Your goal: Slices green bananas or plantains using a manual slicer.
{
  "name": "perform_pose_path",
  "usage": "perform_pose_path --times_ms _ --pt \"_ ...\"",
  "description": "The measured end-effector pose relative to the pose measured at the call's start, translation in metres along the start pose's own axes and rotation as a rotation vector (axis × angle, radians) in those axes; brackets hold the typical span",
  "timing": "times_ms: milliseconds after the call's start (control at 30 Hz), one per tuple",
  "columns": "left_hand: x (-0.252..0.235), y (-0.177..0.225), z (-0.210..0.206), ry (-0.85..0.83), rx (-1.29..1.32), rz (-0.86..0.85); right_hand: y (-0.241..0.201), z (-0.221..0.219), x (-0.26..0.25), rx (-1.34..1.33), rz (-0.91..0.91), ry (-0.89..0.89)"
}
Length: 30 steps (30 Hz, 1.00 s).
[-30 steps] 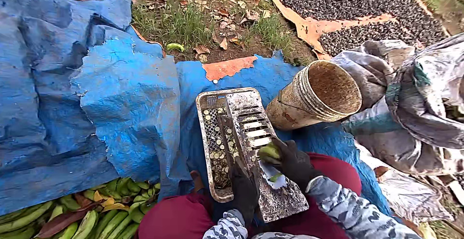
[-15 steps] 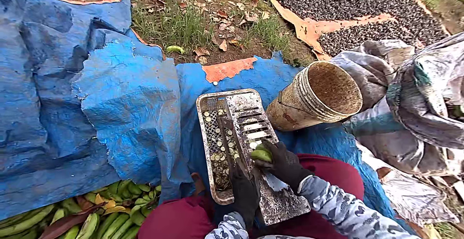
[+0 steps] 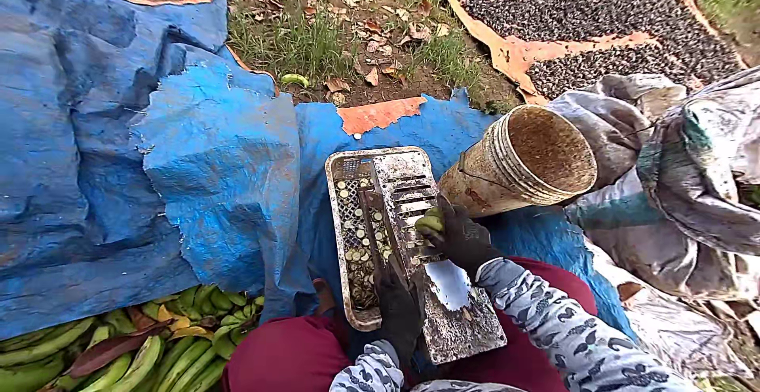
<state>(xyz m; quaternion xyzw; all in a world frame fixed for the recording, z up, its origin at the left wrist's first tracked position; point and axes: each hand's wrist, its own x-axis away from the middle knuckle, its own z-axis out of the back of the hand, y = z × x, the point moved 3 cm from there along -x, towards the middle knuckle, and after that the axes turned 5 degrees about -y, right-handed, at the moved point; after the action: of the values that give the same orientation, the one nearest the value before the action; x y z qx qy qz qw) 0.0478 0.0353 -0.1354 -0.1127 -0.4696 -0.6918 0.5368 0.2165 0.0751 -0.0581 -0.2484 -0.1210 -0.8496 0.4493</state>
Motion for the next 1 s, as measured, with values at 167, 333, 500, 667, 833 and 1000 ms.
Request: perform_pose_path --times_ms 167,333,500,667,833,1000 --pt "0.000 -0.002 0.001 0.027 0.020 -0.029 0.024 -0.015 0.049 0.028 0.059 -0.128" --pt "0.000 -0.002 -0.002 0.060 0.028 -0.055 0.025 -0.022 0.069 0.091 0.055 -0.181" --pt "0.002 -0.001 0.005 0.011 0.008 -0.015 -0.036 0.012 -0.036 0.094 0.039 -0.147" --pt "-0.002 -0.002 0.005 -0.009 -0.036 -0.025 0.000 -0.021 0.040 -0.054 0.200 -0.207" --pt "-0.003 -0.007 -0.003 0.045 -0.004 -0.096 0.013 -0.030 0.042 -0.659 0.367 0.035" --pt "0.000 -0.001 0.005 -0.003 0.006 -0.029 0.028 -0.013 0.016 -0.279 0.153 0.118"
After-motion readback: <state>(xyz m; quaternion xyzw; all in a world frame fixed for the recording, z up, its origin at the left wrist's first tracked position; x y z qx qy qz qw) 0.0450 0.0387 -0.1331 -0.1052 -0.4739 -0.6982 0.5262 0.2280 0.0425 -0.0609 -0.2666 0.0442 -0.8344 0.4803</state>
